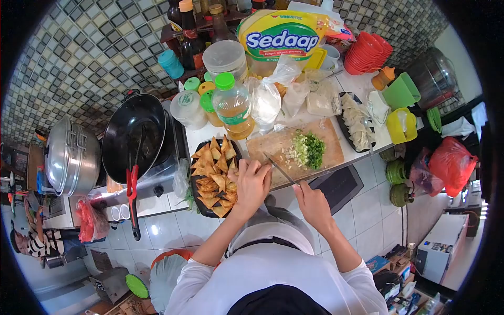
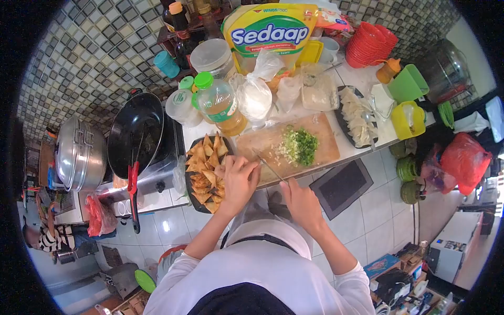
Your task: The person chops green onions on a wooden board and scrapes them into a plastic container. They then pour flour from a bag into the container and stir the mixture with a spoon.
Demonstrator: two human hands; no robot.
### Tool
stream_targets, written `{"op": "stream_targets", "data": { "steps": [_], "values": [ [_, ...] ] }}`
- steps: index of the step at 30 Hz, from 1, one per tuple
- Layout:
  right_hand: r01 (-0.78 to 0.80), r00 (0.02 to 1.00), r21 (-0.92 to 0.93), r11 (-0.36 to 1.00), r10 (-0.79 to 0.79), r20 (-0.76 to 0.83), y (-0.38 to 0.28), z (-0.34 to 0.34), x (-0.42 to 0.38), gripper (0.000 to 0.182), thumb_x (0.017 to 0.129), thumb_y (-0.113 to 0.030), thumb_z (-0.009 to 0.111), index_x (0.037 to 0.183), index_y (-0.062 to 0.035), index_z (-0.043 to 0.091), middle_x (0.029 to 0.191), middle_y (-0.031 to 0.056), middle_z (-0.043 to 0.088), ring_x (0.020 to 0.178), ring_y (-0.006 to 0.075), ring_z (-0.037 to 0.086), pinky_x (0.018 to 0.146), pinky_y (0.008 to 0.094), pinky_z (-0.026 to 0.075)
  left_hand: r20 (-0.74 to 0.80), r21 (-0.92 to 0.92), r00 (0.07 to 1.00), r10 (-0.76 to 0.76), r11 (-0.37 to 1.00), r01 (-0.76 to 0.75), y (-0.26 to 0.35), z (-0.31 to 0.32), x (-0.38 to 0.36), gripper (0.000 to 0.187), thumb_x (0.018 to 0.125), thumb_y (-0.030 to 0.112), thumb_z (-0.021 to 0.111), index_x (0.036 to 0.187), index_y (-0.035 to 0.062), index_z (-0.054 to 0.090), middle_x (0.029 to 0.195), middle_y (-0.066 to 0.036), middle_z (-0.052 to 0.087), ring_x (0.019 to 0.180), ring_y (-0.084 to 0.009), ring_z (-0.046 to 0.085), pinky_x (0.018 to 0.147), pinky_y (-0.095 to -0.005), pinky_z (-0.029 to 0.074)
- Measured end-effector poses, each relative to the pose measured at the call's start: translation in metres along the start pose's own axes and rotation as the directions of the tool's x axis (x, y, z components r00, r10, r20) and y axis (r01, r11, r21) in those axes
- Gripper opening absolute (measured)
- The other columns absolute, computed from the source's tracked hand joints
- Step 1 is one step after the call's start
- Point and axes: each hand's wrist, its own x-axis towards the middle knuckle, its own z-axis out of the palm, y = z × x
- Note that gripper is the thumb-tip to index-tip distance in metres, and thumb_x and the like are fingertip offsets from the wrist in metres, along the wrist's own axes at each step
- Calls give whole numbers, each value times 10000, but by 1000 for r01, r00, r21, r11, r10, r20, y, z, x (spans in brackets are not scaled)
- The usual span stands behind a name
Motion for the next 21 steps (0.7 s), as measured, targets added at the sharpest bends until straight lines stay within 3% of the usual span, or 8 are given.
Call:
{"op": "stream_targets", "data": {
  "steps": [4,9,18,21],
  "values": [
    [-16,1000,-108,994,14,-24,-8,-7,-2,342,967,-334,407,964,-9,511,604,244,581,598,456,583,545,532,467,9,11,1000,9,1000,-10,-1,-1,1,64,749,121,683,812,122,690,766,-2,502,859,-222,463,768,-435,257],
    [-29,999,54,998,31,-37,-9,-12,-4,310,966,-305,434,893,-8,489,594,258,548,627,469,558,559,532,430,14,-10,1000,16,1000,-16,-4,2,2,84,716,104,703,795,130,687,736,10,508,850,-211,470,753,-428,248],
    [46,999,107,993,-46,-2,-2,3,-9,330,968,-323,417,910,-8,495,592,248,573,577,455,577,515,532,451,20,-33,999,-27,999,28,-3,1,3,56,714,100,695,761,116,671,737,13,527,854,-212,477,759,-439,252],
    [0,1000,-10,1000,0,-17,-12,5,-7,326,966,-325,419,915,-11,489,599,252,580,593,456,588,524,533,467,19,-27,999,-32,999,33,-3,2,5,54,711,99,697,756,116,672,730,14,528,851,-209,482,758,-440,253]
  ]
}}
